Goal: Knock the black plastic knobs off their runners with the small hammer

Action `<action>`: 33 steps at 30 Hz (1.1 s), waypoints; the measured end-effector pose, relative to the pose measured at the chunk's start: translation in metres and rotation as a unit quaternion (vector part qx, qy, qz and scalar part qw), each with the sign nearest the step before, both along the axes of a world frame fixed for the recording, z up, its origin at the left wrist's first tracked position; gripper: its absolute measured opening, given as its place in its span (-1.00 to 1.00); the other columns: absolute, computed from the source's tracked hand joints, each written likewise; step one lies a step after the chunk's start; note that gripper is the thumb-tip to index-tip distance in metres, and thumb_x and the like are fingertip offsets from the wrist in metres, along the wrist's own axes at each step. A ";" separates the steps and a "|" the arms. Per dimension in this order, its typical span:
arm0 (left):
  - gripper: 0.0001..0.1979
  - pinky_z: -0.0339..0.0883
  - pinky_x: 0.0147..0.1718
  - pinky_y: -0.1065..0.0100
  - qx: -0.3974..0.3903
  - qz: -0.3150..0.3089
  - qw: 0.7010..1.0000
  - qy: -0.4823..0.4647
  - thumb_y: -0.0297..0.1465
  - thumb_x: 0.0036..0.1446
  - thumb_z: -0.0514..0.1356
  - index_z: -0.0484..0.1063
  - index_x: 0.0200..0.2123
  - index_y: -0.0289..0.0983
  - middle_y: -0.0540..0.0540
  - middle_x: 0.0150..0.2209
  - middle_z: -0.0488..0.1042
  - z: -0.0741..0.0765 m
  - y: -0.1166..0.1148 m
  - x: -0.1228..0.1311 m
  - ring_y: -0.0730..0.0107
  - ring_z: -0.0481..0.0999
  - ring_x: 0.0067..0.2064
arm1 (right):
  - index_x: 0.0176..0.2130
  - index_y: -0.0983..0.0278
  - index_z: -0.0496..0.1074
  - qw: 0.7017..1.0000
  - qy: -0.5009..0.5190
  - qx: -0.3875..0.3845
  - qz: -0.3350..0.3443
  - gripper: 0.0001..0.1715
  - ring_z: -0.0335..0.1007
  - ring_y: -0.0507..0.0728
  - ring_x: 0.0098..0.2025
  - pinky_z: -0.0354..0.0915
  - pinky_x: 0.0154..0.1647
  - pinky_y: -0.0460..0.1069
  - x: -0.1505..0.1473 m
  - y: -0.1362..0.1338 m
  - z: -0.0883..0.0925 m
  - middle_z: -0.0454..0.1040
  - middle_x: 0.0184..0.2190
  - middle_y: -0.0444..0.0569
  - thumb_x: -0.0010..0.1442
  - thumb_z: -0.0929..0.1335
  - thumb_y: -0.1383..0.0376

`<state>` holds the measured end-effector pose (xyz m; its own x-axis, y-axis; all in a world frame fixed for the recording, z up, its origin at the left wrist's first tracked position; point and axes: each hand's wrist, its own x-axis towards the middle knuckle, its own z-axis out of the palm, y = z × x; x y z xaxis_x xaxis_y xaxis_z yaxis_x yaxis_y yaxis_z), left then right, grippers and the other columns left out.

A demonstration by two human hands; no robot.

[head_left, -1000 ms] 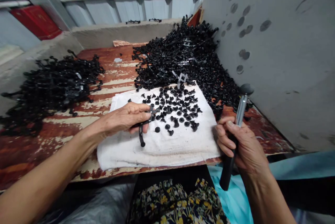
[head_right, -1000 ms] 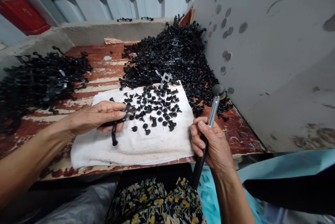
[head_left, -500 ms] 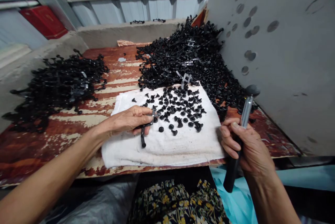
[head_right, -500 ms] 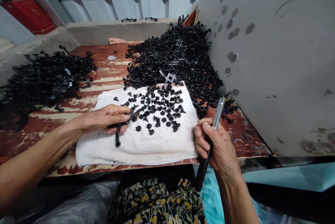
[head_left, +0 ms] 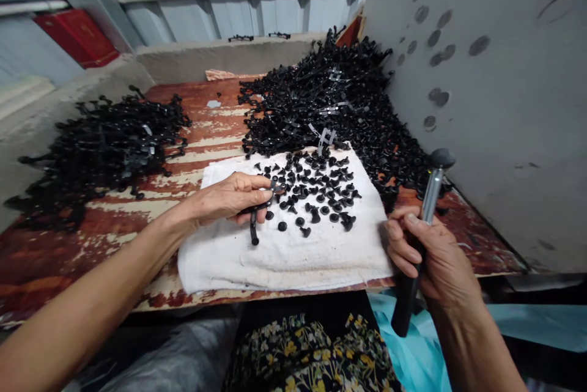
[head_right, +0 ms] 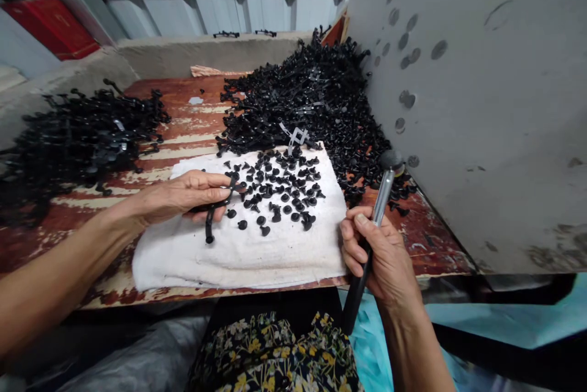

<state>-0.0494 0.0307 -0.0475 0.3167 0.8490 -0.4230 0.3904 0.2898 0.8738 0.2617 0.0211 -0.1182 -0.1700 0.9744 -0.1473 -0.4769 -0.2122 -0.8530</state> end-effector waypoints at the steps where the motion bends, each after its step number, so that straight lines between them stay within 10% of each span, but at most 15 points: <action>1: -0.57 -0.13 -0.73 0.56 -0.006 -0.002 1.000 0.001 -0.07 0.04 0.30 0.40 -0.29 -0.34 -0.06 -0.52 0.47 -0.001 0.002 0.001 0.65 0.20 -0.68 | -0.37 0.21 0.50 1.000 0.000 0.001 -0.001 -0.79 -0.06 -0.15 -0.73 0.04 -0.84 -0.27 0.000 0.000 -0.001 0.33 -0.60 -0.21 -0.01 0.53 0.20; 33: -0.72 -0.13 -0.78 0.62 -0.037 0.059 0.997 0.036 -0.24 0.01 0.28 0.35 -0.36 -0.34 -0.04 -0.57 0.45 0.003 0.010 -0.004 0.67 0.17 -0.72 | -0.39 0.23 0.52 1.000 0.021 -0.016 -0.004 -0.74 -0.01 -0.18 -0.75 0.07 -0.85 -0.29 -0.001 0.002 0.001 0.35 -0.61 -0.22 -0.07 0.57 0.20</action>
